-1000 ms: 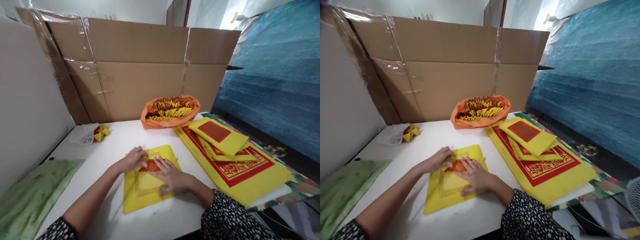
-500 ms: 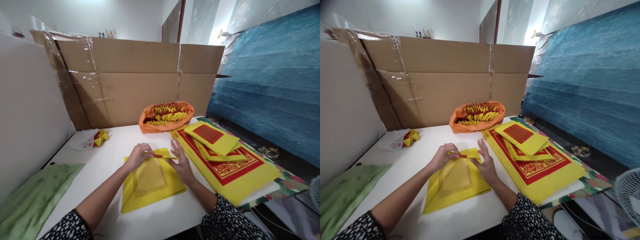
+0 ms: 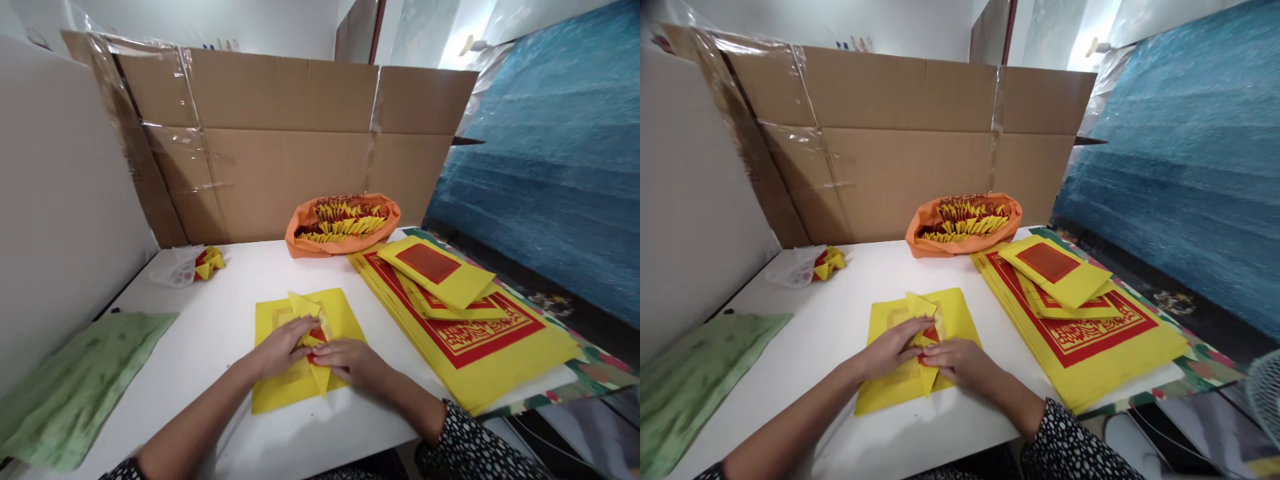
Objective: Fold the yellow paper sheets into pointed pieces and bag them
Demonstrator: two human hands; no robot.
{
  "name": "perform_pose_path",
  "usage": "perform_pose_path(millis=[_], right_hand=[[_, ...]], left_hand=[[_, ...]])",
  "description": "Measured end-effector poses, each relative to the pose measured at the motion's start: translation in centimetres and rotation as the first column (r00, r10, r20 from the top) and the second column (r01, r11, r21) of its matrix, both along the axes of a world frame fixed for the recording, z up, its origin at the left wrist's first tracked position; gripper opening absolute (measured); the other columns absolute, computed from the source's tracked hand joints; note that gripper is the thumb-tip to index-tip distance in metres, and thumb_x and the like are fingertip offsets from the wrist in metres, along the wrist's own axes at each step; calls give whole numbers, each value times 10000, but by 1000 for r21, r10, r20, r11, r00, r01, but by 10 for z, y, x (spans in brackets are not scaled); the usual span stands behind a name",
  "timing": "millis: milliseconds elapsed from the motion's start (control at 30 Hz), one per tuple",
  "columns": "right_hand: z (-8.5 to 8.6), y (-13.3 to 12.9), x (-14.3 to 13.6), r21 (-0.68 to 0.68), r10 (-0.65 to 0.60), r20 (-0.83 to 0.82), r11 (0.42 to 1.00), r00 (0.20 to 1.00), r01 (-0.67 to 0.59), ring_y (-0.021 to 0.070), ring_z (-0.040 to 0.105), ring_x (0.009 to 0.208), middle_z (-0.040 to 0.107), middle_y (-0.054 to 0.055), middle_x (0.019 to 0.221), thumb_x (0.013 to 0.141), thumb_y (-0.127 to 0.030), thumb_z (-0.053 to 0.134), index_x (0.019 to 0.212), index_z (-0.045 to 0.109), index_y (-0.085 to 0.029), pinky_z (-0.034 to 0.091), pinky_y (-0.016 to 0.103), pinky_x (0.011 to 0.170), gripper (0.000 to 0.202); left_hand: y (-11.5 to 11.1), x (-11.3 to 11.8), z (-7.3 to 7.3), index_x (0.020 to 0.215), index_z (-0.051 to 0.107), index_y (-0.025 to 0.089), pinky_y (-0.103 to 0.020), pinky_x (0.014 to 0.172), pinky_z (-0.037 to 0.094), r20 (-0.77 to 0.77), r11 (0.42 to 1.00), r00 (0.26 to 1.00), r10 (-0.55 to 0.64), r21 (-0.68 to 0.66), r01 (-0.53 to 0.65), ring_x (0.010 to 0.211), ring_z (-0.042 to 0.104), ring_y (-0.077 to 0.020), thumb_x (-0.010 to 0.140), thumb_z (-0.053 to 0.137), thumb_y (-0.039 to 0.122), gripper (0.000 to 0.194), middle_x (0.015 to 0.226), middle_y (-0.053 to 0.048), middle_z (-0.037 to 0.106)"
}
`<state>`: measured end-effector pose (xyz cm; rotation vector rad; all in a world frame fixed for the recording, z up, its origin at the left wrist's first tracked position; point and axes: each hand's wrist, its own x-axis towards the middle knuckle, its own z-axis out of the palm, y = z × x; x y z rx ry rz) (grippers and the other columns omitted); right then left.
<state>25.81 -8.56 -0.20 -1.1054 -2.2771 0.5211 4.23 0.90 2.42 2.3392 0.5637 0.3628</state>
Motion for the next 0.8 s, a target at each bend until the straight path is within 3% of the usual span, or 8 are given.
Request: perform_pose_path(millis=[100, 267, 333, 400, 467, 533, 667, 800], right_hand=[[7, 8, -3, -141, -194, -140, 975, 971, 174, 152, 691, 868, 756, -12, 929, 868, -165, 608, 932, 729, -246, 536, 285, 811, 159], [11, 25, -16, -282, -411, -140, 889, 901, 362, 129, 581, 613, 644, -43, 661, 864, -190, 594, 732, 646, -193, 420, 218, 571, 142], [12, 30, -19, -289, -410, -134, 887, 902, 361, 131, 568, 613, 620, -47, 655, 859, -177, 591, 736, 623, -196, 405, 221, 571, 128], [12, 32, -20, -290, -413, -137, 886, 901, 362, 137, 570, 623, 613, -45, 673, 847, -163, 604, 783, 613, -200, 421, 230, 584, 74], [12, 31, -21, -230, -436, -124, 886, 891, 402, 155, 591, 689, 635, -18, 766, 832, -153, 628, 882, 613, -198, 460, 251, 634, 69], [9, 23, -25, -56, -458, -57, 889, 887, 455, 194, 609, 831, 654, 44, 931, 841, -152, 631, 981, 615, -187, 491, 308, 745, 145], [-9, -8, -43, 287, -422, 160, 885, 892, 367, 282, 562, 1095, 623, 135, 1195, 895, -260, 616, 1145, 623, -165, 458, 429, 920, 267], [-25, -35, -59, 342, -453, 265, 869, 851, 357, 349, 376, 1341, 446, 183, 1453, 793, -478, 720, 1366, 479, -97, 373, 477, 1053, 729]], left_hand=[[4, -4, 3, 1458, 350, 287, -472, 1139, 302, -42, 998, 997, -64, 0, 64, 1415, 307, -257, 901, 564, 220, 600, 1492, -81, 415], [4, -6, 11, 1417, 401, 228, -437, 1124, 326, -21, 996, 996, -88, -35, 87, 1375, 366, -267, 789, 597, 119, 668, 1485, -105, 416], [4, -4, 13, 1361, 449, 210, -406, 1052, 409, -6, 994, 999, -45, -98, 44, 1270, 487, -260, 790, 570, 125, 591, 1430, -108, 479], [6, 1, 12, 1197, 564, 192, -376, 954, 473, 25, 986, 998, 53, -161, -48, 1170, 561, -250, 856, 519, 188, 343, 1369, -110, 535], [9, 5, 6, 925, 625, 174, -367, 916, 485, 73, 969, 984, 161, -202, -144, 1170, 561, -264, 902, 507, 281, 161, 1341, -123, 555], [13, 8, -3, 722, 575, 172, -372, 928, 477, 115, 950, 967, 228, -242, -195, 1223, 527, -286, 891, 553, 343, 241, 1335, -135, 555], [20, 8, -17, 622, 497, 178, -397, 960, 469, 142, 929, 957, 253, -312, -199, 1258, 505, -310, 827, 648, 353, 309, 1305, -155, 575], [22, 8, -19, 633, 477, 181, -438, 1012, 439, 178, 908, 949, 262, -380, -179, 1268, 500, -322, 774, 715, 358, 328, 1323, -172, 563]])
